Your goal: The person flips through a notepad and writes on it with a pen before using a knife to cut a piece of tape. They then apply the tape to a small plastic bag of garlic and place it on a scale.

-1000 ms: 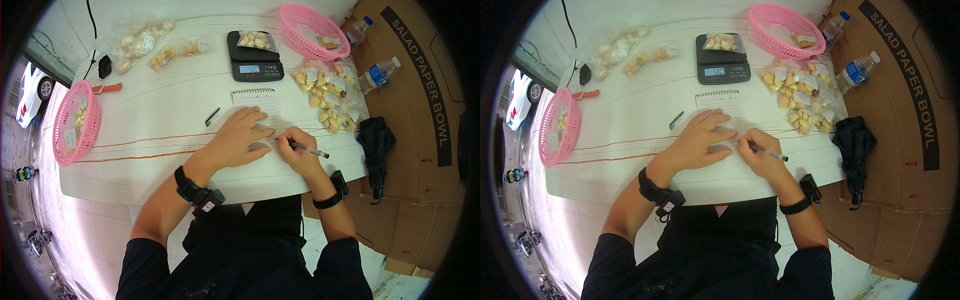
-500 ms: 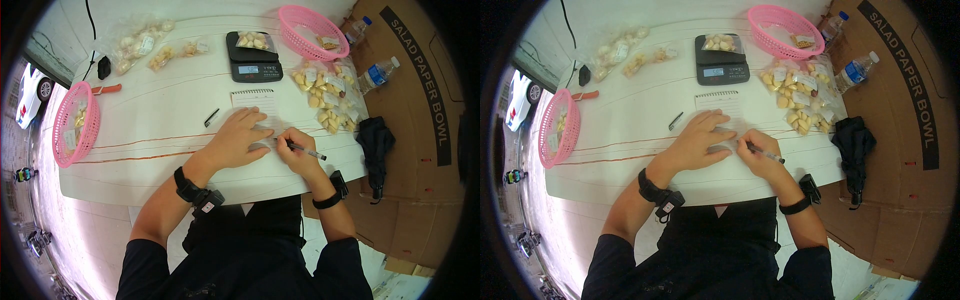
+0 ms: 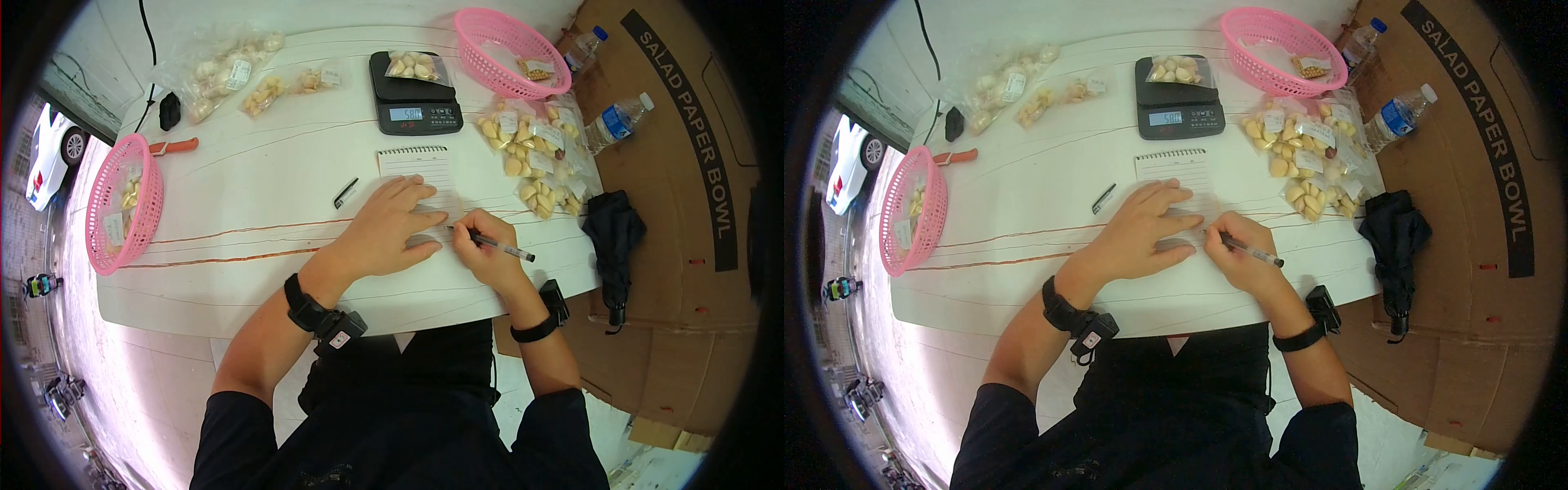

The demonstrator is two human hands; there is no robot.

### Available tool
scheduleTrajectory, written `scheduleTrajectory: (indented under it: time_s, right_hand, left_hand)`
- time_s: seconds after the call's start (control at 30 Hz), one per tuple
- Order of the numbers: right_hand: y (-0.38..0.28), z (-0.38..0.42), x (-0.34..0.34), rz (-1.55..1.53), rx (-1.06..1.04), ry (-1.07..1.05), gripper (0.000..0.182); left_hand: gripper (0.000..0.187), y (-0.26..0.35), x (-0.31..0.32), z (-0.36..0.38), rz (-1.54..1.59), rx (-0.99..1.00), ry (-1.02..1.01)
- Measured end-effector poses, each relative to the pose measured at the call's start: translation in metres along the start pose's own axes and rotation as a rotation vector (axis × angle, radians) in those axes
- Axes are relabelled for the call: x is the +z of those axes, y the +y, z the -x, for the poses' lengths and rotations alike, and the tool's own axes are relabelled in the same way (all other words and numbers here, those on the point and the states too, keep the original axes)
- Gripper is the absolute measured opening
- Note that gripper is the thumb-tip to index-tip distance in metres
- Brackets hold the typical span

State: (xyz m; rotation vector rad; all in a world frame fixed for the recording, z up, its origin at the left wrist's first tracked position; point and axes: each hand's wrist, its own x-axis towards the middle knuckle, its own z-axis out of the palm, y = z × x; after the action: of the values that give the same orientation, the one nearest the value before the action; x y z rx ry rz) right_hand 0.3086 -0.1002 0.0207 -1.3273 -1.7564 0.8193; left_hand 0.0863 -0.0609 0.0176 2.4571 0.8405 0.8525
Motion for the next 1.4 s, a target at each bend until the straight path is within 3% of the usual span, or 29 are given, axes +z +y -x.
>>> scheduleTrajectory:
  time_s: [1.4]
  right_hand:
    - [-0.0043, 0.0006, -0.0018, -0.001, 0.023, -0.009, 0.012]
  left_hand:
    - [0.042, 0.0002, -0.0011, -0.0004, 0.009, 0.002, -0.003]
